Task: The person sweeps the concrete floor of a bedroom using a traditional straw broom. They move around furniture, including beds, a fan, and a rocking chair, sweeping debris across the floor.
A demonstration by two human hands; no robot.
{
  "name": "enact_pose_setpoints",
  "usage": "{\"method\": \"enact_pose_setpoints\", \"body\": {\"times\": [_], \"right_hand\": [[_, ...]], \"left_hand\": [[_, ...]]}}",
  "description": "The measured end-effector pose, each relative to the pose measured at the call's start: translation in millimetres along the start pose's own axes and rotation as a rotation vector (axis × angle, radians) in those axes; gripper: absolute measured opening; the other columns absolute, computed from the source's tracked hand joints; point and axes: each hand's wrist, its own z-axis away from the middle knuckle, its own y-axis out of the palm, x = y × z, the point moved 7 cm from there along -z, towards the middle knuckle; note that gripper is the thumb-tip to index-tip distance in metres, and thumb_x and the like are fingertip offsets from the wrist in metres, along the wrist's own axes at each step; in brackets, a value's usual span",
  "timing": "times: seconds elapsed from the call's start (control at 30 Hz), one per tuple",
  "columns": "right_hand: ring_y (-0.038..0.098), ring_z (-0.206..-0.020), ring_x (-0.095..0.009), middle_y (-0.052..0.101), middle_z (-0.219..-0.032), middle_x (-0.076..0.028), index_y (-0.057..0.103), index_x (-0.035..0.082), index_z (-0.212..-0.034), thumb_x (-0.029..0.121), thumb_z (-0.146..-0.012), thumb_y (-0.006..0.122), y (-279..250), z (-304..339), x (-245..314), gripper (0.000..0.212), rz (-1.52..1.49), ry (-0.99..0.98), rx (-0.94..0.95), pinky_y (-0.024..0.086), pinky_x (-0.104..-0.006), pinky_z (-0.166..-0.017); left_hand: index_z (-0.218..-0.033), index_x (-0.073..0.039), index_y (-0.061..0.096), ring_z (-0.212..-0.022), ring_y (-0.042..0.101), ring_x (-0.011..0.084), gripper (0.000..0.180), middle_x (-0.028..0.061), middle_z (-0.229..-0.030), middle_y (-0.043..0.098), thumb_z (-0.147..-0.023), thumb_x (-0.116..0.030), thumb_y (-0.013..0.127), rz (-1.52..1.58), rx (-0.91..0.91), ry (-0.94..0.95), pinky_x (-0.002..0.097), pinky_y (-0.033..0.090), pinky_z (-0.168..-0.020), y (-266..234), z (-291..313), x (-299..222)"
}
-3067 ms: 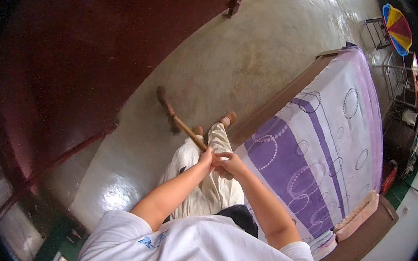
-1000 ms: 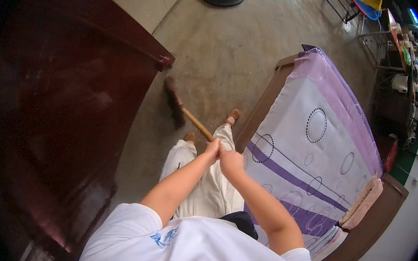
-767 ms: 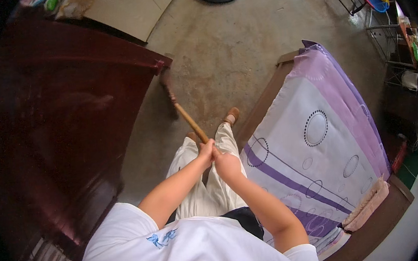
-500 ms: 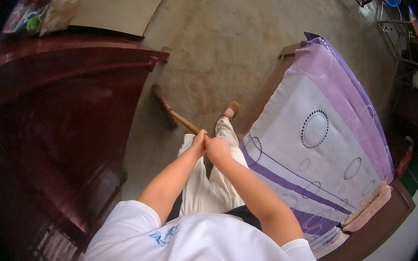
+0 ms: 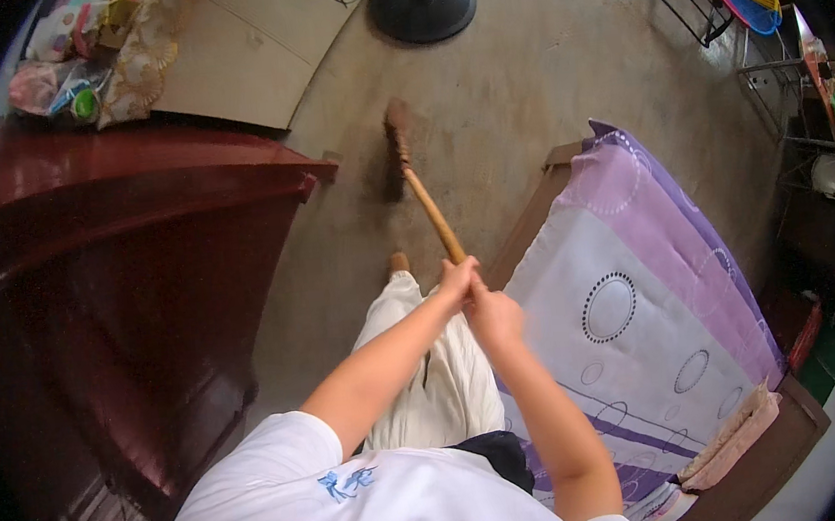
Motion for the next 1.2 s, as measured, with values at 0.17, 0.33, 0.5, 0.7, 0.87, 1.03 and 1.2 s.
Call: {"method": "enact_pose_setpoints", "body": {"times": [0.17, 0.33, 0.5, 0.7, 0.87, 1.03, 1.2], "right_hand": [[0.06, -0.074, -0.032, 0.063, -0.082, -0.011, 0.052, 0.024, -0.113, 0.019, -0.077, 0.052, 13.7, -75.1, 74.9, 0.037, -0.207, -0.005, -0.002, 0.047, -0.0418, -0.064], [0.06, -0.072, -0.034, 0.063, -0.079, -0.014, 0.051, 0.021, -0.114, 0.023, -0.082, 0.045, 19.8, -127.8, 95.1, 0.033, -0.21, 0.1, 0.063, 0.047, -0.0431, -0.064], [0.06, -0.067, -0.031, 0.062, -0.074, -0.013, 0.049, 0.023, -0.117, 0.018, -0.075, 0.054, -22.1, -120.3, 71.7, 0.042, -0.144, 0.127, -0.027, 0.047, -0.0418, -0.059], [0.059, -0.065, -0.032, 0.061, -0.07, -0.014, 0.052, 0.019, -0.115, 0.016, -0.071, 0.056, -61.8, -159.3, 114.4, 0.044, -0.115, 0.013, 0.0, 0.046, -0.0423, -0.059], [0.059, -0.069, -0.034, 0.06, -0.073, -0.016, 0.052, 0.025, -0.114, 0.017, -0.073, 0.054, -26.6, -242.3, 183.1, 0.041, -0.246, -0.092, 0.029, 0.046, -0.0446, -0.061], [0.059, -0.075, -0.033, 0.061, -0.081, -0.016, 0.052, 0.025, -0.114, 0.018, -0.075, 0.054, -16.4, -276.7, 220.8, 0.039, -0.186, 0.006, 0.143, 0.046, -0.044, -0.065], [0.06, -0.073, -0.032, 0.062, -0.08, -0.013, 0.051, 0.032, -0.113, 0.018, -0.074, 0.052, -56.5, -261.0, 175.5, 0.041, -0.114, 0.148, 0.113, 0.047, -0.043, -0.064]], "left_hand": [[-0.105, 0.005, 0.039, -0.059, 0.057, 0.0209, 0.05, 0.0117, -0.071, 0.055, -0.067, -0.02, 0.059, -0.456, -0.278, 0.156, 0.0354, 0.047, -0.051, -84.0, -70.4, -94.2], [-0.088, 0.008, 0.051, -0.06, 0.059, 0.0211, 0.034, 0.0148, -0.076, 0.059, -0.066, -0.017, 0.058, -0.543, -0.163, 0.029, 0.0334, 0.047, -0.048, -81.1, -104.3, -134.0], [-0.117, 0.01, 0.033, -0.083, 0.06, 0.0308, 0.069, 0.0234, -0.09, 0.059, -0.065, -0.025, 0.061, -0.768, -0.09, 0.045, 0.037, 0.049, -0.067, -29.1, -103.9, -133.9], [-0.13, 0.001, 0.018, -0.088, 0.057, 0.0343, 0.087, 0.0217, -0.094, 0.058, -0.063, -0.029, 0.064, -1.09, -0.118, 0.235, 0.0371, 0.046, -0.077, -31.9, -83.4, -240.6], [-0.128, 0.0, 0.023, -0.093, 0.056, 0.0341, 0.082, 0.0227, -0.103, 0.056, -0.064, -0.031, 0.063, -1.114, -0.288, 0.145, 0.0379, 0.045, -0.08, -108.5, -143.1, -314.5], [-0.13, 0.006, 0.018, -0.097, 0.056, 0.0307, 0.084, 0.0226, -0.109, 0.053, -0.066, -0.028, 0.06, -1.035, -0.439, -0.068, 0.0366, 0.045, -0.082, -150.6, -186.9, -328.0], [-0.132, 0.004, 0.009, -0.089, 0.059, 0.0307, 0.082, 0.0232, -0.108, 0.053, -0.068, -0.016, 0.056, -1.041, -0.317, -0.086, 0.0353, 0.048, -0.077, -80.6, -181.5, -302.4]]}}
